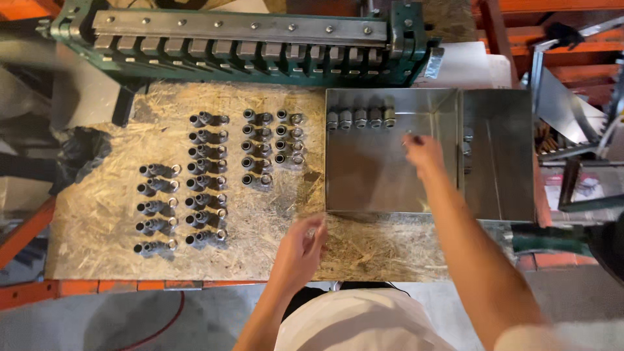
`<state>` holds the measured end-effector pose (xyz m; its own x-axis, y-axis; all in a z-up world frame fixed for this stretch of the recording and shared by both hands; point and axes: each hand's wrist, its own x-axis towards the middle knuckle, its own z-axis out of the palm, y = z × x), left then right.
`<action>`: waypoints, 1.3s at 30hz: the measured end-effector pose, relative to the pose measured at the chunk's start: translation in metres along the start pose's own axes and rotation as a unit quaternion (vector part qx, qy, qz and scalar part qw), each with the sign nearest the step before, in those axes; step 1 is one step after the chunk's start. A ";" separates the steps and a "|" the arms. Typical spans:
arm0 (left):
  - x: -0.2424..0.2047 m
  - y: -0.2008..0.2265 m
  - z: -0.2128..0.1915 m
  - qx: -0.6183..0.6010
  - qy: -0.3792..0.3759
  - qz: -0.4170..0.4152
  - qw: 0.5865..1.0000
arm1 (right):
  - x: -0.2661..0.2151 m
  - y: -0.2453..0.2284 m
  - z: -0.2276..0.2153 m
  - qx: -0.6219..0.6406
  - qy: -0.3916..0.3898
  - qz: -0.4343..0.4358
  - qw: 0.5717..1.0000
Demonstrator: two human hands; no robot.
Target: The person picks up small cylindrical metal parts from a workbench, rotates them in their hands, and places them into a metal tray. The person repeats this process for multiple parts, organizing them in rows within the tray.
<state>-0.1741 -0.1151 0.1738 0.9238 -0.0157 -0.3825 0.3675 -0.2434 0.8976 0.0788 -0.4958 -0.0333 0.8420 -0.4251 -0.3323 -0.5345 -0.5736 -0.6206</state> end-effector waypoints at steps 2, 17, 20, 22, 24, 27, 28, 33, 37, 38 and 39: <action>-0.018 -0.022 0.000 0.023 0.012 -0.028 0.999 | 0.064 -0.004 0.023 -0.038 0.005 0.017 0.999; -0.090 -0.073 0.006 -0.080 0.142 -0.238 0.958 | 0.134 -0.023 0.067 0.144 0.055 0.133 0.979; -0.086 -0.070 0.009 -0.049 0.125 -0.231 0.964 | 0.120 -0.035 0.060 0.251 -0.004 0.139 0.958; -0.084 -0.070 0.011 -0.044 0.116 -0.229 0.965 | 0.110 -0.043 0.051 0.242 -0.032 0.175 0.954; -0.081 -0.072 0.012 -0.042 0.109 -0.224 0.967 | 0.102 -0.039 0.048 0.239 -0.043 0.133 0.961; -0.077 -0.061 0.007 -0.034 0.094 -0.223 0.970 | 0.089 -0.049 0.039 0.227 -0.054 0.110 0.966; -0.076 -0.056 0.005 -0.028 0.084 -0.228 0.970 | 0.084 -0.053 0.035 0.216 -0.054 0.131 0.966; -0.073 -0.038 -0.008 0.002 0.067 -0.234 0.970 | 0.077 -0.054 0.030 0.224 -0.063 0.108 0.967; -0.069 -0.055 -0.014 0.005 0.063 -0.198 0.978 | 0.097 -0.030 0.030 0.228 -0.094 0.096 0.964; -0.067 -0.056 -0.017 0.005 0.058 -0.198 0.979 | 0.085 -0.037 0.022 0.228 -0.090 0.098 0.964; -0.064 -0.057 -0.021 0.010 0.050 -0.194 0.980 | 0.073 -0.043 0.014 0.227 -0.092 0.105 0.964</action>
<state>-0.2518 -0.0799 0.1517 0.7211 0.1760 -0.6701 0.6920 -0.2304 0.6842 0.1646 -0.4923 -0.0404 0.7396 -0.3437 -0.5786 -0.6428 -0.1061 -0.7586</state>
